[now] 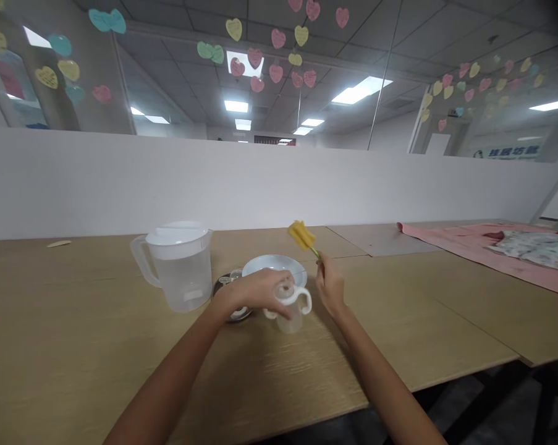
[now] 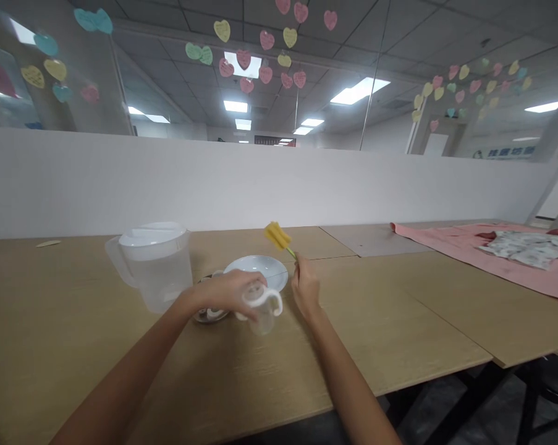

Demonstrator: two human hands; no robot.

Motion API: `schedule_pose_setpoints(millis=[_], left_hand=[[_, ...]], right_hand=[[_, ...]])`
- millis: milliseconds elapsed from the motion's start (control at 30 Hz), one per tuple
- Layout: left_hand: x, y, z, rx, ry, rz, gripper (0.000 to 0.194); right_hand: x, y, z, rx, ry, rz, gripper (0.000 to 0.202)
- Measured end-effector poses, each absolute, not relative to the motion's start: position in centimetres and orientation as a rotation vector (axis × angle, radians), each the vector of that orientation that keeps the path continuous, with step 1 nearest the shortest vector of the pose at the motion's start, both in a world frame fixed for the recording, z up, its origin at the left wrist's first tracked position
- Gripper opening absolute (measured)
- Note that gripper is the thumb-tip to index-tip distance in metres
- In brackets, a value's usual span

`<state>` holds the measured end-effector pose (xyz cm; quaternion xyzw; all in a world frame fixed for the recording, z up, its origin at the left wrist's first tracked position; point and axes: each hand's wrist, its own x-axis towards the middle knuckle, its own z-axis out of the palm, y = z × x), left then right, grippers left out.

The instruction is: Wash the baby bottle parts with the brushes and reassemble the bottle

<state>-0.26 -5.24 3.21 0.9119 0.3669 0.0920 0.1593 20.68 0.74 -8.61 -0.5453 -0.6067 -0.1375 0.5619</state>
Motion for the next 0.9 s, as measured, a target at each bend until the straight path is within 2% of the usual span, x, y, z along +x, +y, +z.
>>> schedule_pose_setpoints(millis=[133,300,433,567,633,733,900], left_hand=[[-0.8,-4.0,3.7,2.493,0.956,0.813,0.056],[-1.6,-1.7,2.7,2.263,1.054,1.201,0.058],[-2.3,-0.4,2.0,2.228,1.139,1.274,0.056],[-2.4,0.1,1.6,2.266,1.167,1.26,0.054],[-2.2,0.0,1.6,2.346,1.214,1.265,0.052],[-2.1,-0.4,1.8,2.574,1.3,1.233,0.046],[-2.0,-1.6,2.5,2.929,1.436,1.095,0.032]], right_hand=[[20.5,0.1,-8.1,-1.37,-1.313,-0.229,0.043],[20.4,-0.1,-8.0,-1.31,-1.255,-0.018,0.04],[20.3,0.3,-7.9,-1.204,-1.193,0.247,0.04],[19.7,0.3,-7.4,-1.066,-1.153,0.515,0.054],[19.6,0.1,-7.3,-1.025,-1.195,0.54,0.056],[19.9,-0.2,-7.4,-1.057,-1.373,0.278,0.05],[21.6,-0.8,-7.5,-1.155,-1.469,-0.505,0.047]])
